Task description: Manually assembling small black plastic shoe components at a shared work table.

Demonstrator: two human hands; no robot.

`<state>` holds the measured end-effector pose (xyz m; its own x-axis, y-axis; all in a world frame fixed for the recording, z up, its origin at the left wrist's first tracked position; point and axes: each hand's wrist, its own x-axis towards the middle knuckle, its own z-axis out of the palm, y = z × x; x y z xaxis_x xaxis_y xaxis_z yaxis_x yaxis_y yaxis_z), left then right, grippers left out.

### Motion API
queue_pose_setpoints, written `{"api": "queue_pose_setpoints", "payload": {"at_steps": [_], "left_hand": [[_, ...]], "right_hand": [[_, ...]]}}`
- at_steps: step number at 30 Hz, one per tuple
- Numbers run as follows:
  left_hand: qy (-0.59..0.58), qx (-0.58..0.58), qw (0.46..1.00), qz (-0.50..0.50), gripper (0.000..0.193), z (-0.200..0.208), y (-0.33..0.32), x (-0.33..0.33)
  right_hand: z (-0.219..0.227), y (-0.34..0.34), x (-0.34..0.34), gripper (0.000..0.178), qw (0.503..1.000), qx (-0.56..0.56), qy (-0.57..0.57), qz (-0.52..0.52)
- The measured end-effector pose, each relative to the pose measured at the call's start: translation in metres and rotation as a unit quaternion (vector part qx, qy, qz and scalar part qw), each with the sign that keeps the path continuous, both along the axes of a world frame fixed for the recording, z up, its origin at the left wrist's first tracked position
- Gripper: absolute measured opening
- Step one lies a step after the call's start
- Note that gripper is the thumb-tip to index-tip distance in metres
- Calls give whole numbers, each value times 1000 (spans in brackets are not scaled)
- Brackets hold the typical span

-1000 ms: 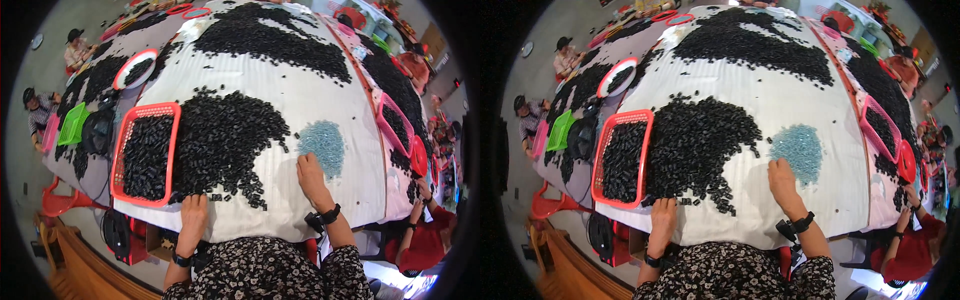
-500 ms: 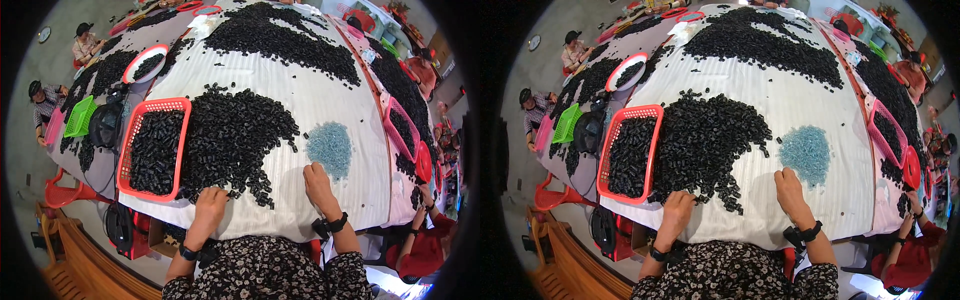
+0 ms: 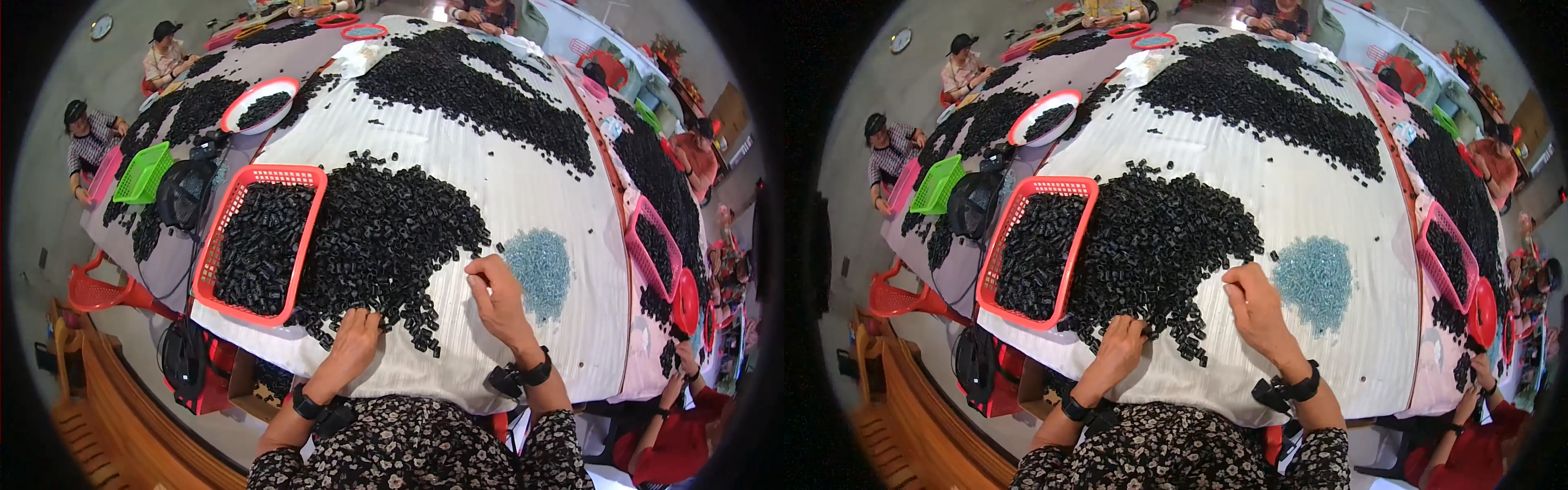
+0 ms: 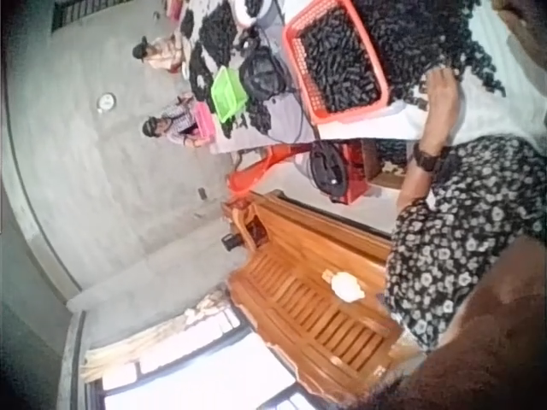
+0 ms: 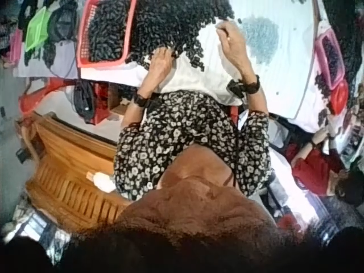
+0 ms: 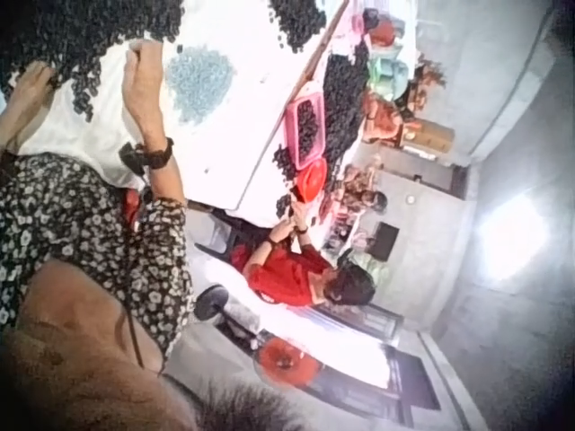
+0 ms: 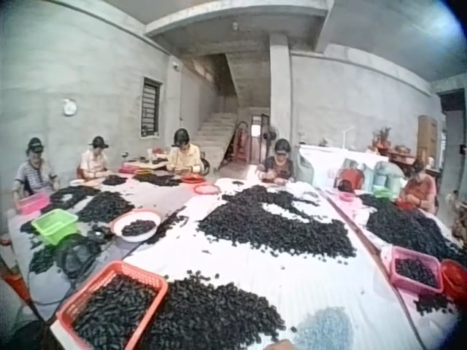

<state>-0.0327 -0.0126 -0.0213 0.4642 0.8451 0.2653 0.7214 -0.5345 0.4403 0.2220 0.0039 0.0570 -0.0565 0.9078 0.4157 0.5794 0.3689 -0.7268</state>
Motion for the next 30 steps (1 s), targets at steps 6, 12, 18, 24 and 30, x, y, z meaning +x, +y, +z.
{"api": "queue_pose_setpoints", "payload": {"at_steps": [6,12,18,24,30], "left_hand": [[-202,4,979,-5,16,41,14,-13],[-529,-259,807,35,11,47,19,-6],[-659,-393,641,-18,16,53,19,10],[-676,-386,628,-26,16,46,19,15],[-676,-404,617,22,12,44,19,22]], "right_hand": [[-13,12,-26,8,939,-176,269,123],[9,15,-51,8,905,-164,346,187],[1,10,-52,10,875,-203,392,201],[-2,7,-56,10,868,-221,396,202],[-4,6,-54,8,877,-225,372,206]]}}
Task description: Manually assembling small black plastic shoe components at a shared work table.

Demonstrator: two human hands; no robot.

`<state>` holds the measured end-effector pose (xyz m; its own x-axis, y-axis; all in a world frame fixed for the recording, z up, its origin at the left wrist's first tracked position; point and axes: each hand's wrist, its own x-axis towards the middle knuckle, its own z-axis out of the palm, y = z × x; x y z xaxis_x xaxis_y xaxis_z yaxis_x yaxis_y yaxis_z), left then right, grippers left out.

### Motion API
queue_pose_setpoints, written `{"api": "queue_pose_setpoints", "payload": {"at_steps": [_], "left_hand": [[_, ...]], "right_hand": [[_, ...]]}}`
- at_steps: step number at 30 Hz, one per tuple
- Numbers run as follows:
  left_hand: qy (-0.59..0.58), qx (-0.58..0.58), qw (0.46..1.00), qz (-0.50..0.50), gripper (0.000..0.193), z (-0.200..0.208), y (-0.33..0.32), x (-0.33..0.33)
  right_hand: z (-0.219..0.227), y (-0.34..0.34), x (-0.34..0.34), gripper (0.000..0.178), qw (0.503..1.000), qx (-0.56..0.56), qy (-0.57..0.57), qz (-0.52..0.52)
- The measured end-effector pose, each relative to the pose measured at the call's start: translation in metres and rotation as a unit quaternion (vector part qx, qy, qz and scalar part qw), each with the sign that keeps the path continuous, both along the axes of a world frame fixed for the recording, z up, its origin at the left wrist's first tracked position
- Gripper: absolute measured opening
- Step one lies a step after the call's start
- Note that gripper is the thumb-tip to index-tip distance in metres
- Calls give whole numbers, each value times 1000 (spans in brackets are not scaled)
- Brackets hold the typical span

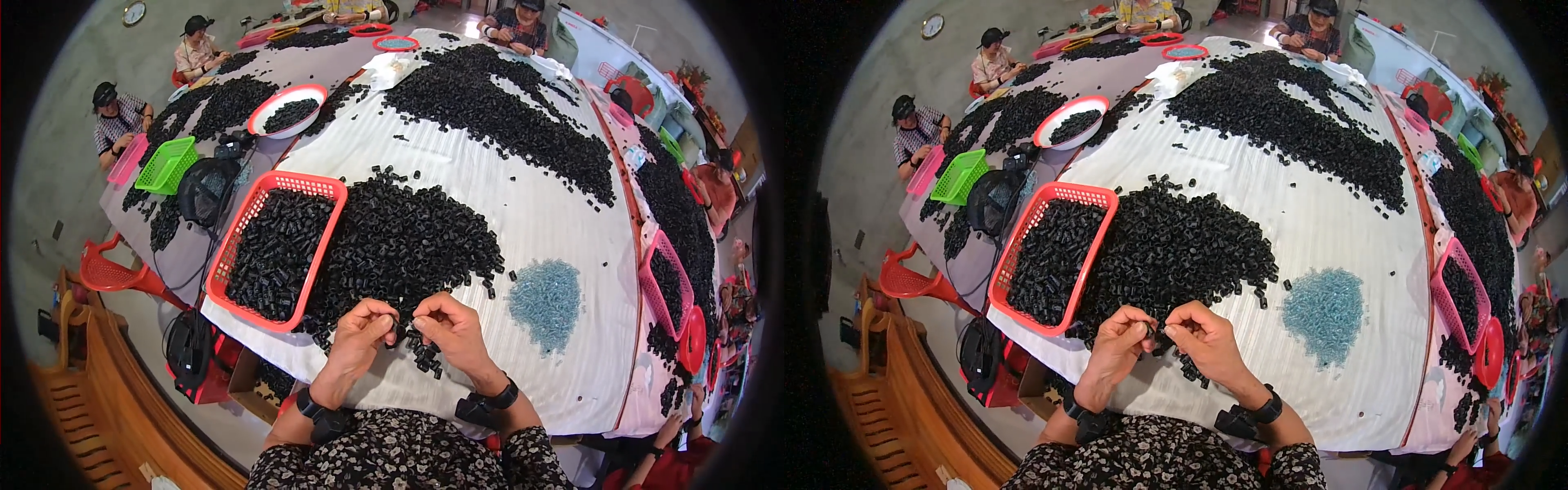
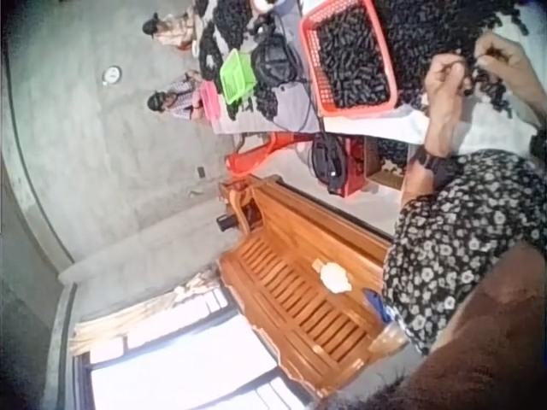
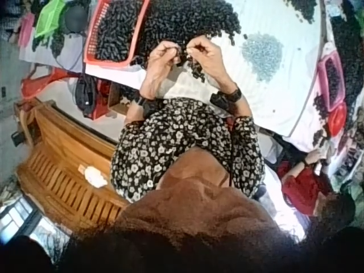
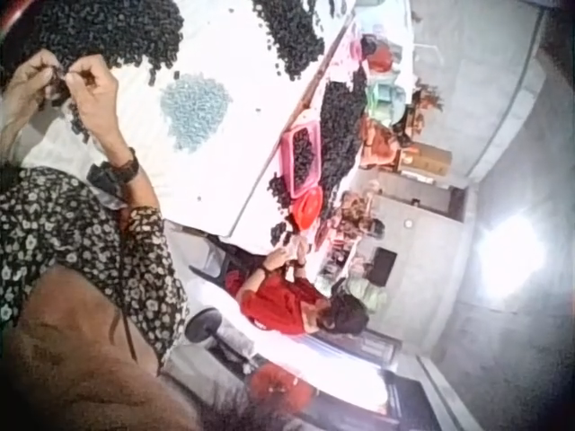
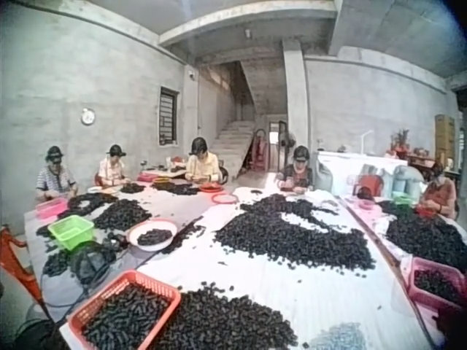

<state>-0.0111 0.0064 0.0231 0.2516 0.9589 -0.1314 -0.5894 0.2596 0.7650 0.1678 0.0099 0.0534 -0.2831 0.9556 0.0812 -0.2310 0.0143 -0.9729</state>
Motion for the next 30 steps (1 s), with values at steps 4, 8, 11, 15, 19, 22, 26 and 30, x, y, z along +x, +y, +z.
{"api": "queue_pose_setpoints", "payload": {"at_steps": [4,8,11,15,19,22,26,30], "left_hand": [[-10,-20,1000,8,12,0,-2,2],[-26,-22,999,4,12,-5,-2,-1],[-45,-41,998,-14,12,-5,-3,0],[-38,-39,998,-38,11,-1,-4,0],[10,-25,998,-60,8,5,-6,1],[94,39,994,-37,8,4,-6,1],[126,53,990,-39,11,1,-5,-1],[101,60,993,-34,11,4,-3,2]], "right_hand": [[-4,-1,-4,7,1000,-8,0,-6],[-5,0,-7,7,1000,-17,1,2],[-6,0,-6,6,999,-33,-13,10],[-6,0,-5,3,998,-46,-30,28],[-8,-1,0,3,995,-10,-99,22],[0,1,-2,4,978,114,-176,20],[-6,1,-2,5,994,15,-102,41],[-8,3,3,6,997,-2,-58,43]]}}
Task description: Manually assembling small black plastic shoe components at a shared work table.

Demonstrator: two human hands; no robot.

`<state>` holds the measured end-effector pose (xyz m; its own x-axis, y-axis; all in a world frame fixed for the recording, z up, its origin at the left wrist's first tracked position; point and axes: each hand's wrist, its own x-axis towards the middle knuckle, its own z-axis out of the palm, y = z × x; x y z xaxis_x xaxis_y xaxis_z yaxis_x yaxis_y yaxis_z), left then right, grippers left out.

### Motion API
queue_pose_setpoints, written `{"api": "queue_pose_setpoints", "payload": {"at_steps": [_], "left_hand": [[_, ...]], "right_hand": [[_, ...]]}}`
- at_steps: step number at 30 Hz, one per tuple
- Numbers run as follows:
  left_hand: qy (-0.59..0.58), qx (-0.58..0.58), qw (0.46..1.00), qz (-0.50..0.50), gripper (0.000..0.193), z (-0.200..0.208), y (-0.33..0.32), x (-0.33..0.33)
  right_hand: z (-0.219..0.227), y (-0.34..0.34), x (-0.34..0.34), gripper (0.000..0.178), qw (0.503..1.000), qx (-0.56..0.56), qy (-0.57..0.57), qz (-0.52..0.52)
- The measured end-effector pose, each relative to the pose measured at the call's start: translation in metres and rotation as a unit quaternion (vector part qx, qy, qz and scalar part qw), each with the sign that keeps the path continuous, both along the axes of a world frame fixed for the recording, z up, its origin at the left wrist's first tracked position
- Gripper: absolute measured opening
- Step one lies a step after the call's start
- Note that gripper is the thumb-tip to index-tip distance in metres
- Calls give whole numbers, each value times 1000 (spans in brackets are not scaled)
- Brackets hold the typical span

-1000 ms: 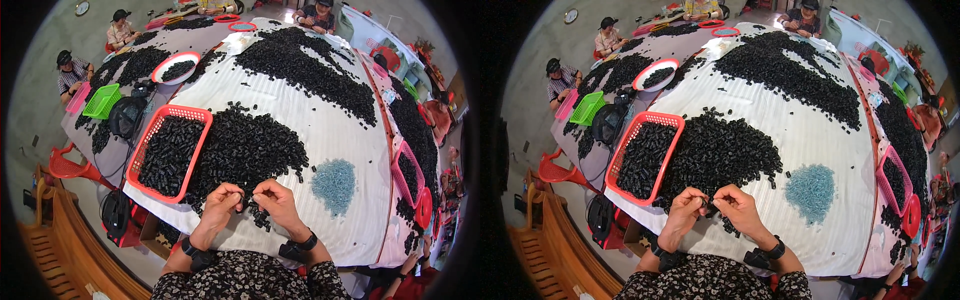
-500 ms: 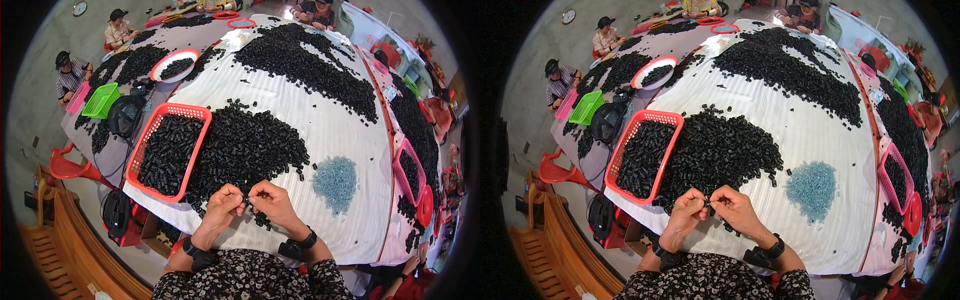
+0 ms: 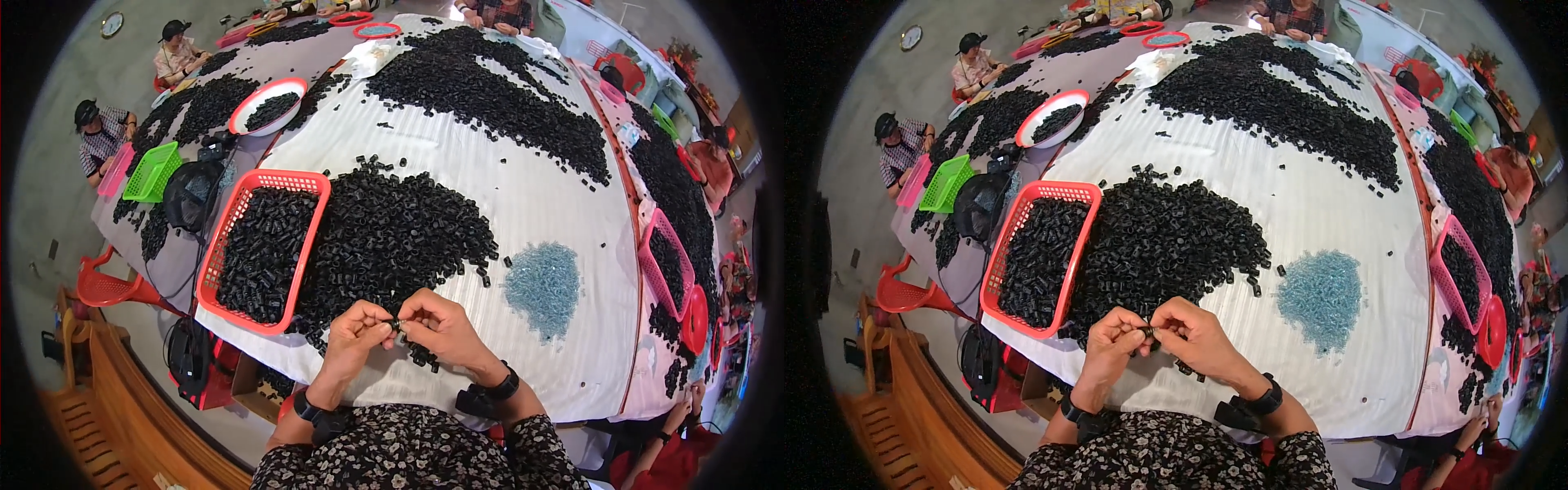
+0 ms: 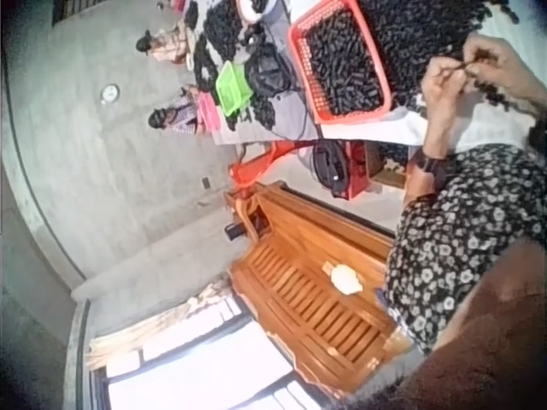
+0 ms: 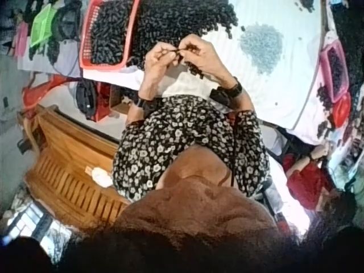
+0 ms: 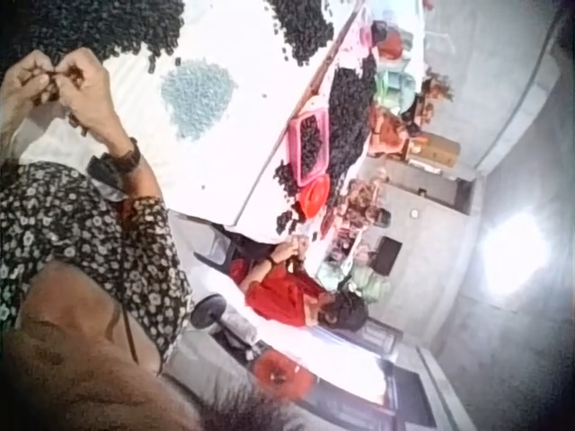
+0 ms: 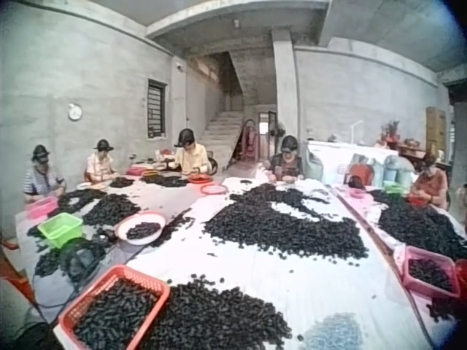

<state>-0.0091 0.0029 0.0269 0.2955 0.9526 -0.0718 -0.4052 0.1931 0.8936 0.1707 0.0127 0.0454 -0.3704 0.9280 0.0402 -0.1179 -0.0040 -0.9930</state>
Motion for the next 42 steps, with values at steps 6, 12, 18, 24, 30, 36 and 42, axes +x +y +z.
{"api": "queue_pose_setpoints", "payload": {"at_steps": [6,12,18,24,30,36,42], "left_hand": [[30,7,999,25,11,0,-1,-1],[90,28,996,8,4,2,-2,-2],[156,48,986,45,4,5,-2,3],[110,9,993,39,8,-1,-2,1],[-31,-41,999,2,15,-1,-2,-1],[-34,-22,999,-4,13,-1,-2,-1],[23,8,1000,-1,13,-5,-4,-5]], "right_hand": [[4,2,5,12,1000,-7,14,-1],[8,0,0,8,995,78,-60,4],[4,-2,-2,6,998,39,-57,-4],[-1,1,-1,7,999,18,-39,-6],[4,2,2,6,998,-28,37,-41],[4,0,3,7,999,-49,13,-15],[10,-1,2,5,995,60,-74,6]]}}
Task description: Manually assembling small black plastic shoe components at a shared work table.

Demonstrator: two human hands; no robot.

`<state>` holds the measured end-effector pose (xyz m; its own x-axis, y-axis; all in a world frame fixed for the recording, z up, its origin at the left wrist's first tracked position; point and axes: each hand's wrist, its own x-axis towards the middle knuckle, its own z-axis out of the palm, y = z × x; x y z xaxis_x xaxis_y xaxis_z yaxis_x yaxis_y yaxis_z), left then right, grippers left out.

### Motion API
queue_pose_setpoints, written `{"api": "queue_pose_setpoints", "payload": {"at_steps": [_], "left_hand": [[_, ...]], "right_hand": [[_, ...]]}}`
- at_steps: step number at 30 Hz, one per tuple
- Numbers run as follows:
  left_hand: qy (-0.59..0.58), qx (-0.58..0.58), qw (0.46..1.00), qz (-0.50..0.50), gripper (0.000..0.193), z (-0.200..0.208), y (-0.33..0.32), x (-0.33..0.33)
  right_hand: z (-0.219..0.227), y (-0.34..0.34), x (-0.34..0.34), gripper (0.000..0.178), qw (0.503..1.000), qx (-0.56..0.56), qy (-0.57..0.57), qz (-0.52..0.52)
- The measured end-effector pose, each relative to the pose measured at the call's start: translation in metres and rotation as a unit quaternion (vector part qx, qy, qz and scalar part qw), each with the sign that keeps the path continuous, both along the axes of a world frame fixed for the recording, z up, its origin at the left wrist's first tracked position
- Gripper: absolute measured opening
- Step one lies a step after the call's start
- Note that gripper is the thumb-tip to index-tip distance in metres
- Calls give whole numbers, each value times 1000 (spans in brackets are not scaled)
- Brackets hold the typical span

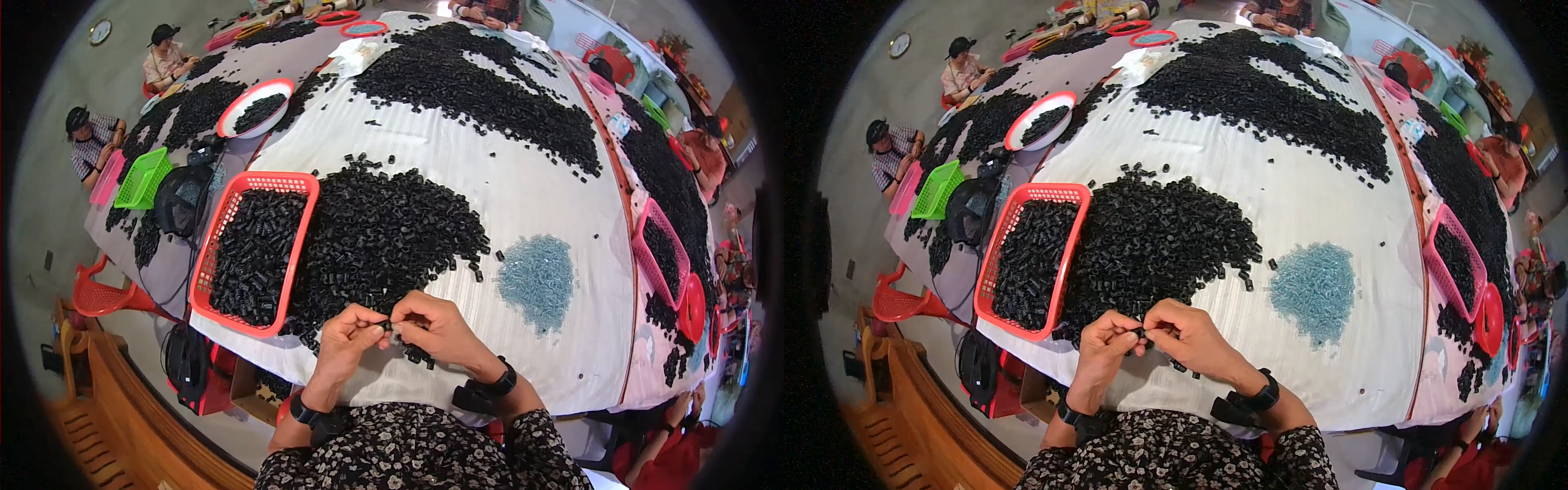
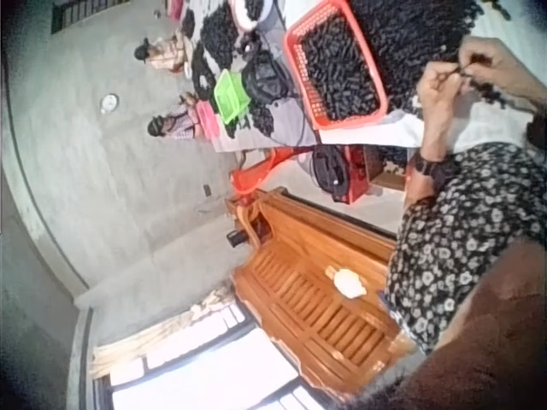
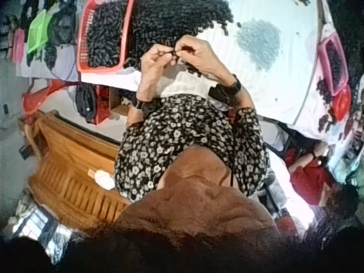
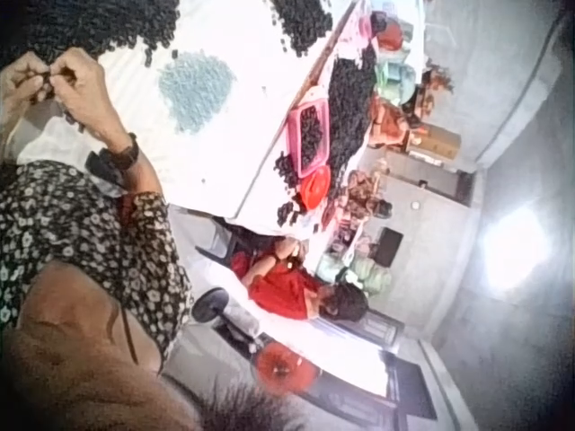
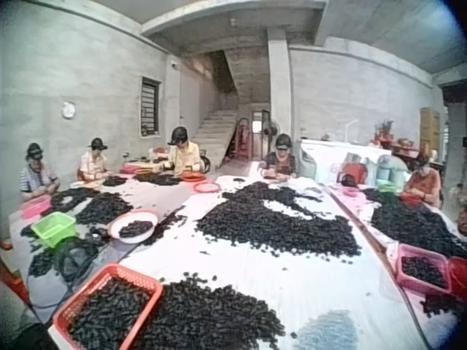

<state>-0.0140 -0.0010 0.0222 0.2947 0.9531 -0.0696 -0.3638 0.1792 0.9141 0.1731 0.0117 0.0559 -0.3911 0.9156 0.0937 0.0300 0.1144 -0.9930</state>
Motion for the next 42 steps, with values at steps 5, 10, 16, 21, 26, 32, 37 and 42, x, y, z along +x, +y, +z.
{"api": "queue_pose_setpoints", "payload": {"at_steps": [5,10,16,21,26,32,37,42], "left_hand": [[-18,1,1000,-16,12,-1,-1,-2],[18,3,1000,-19,13,-2,-2,0],[12,4,1000,-1,12,-7,-3,-2],[29,14,999,-1,11,-2,-4,-2],[-6,7,1000,14,12,-6,-5,-3],[22,5,1000,8,11,3,-5,0],[23,-10,1000,-5,10,-2,-6,-3],[-36,-32,997,-51,10,-9,-6,-3]], "right_hand": [[0,1,1,3,999,-29,22,39],[-9,8,6,5,985,-143,60,78],[-15,7,1,7,985,-138,80,63],[-14,3,-2,8,995,-67,61,39],[-11,1,-2,9,992,-101,56,57],[-10,1,-2,10,987,-141,61,48],[-12,2,-1,10,990,-124,29,58],[-10,10,8,9,981,-145,45,118]]}}
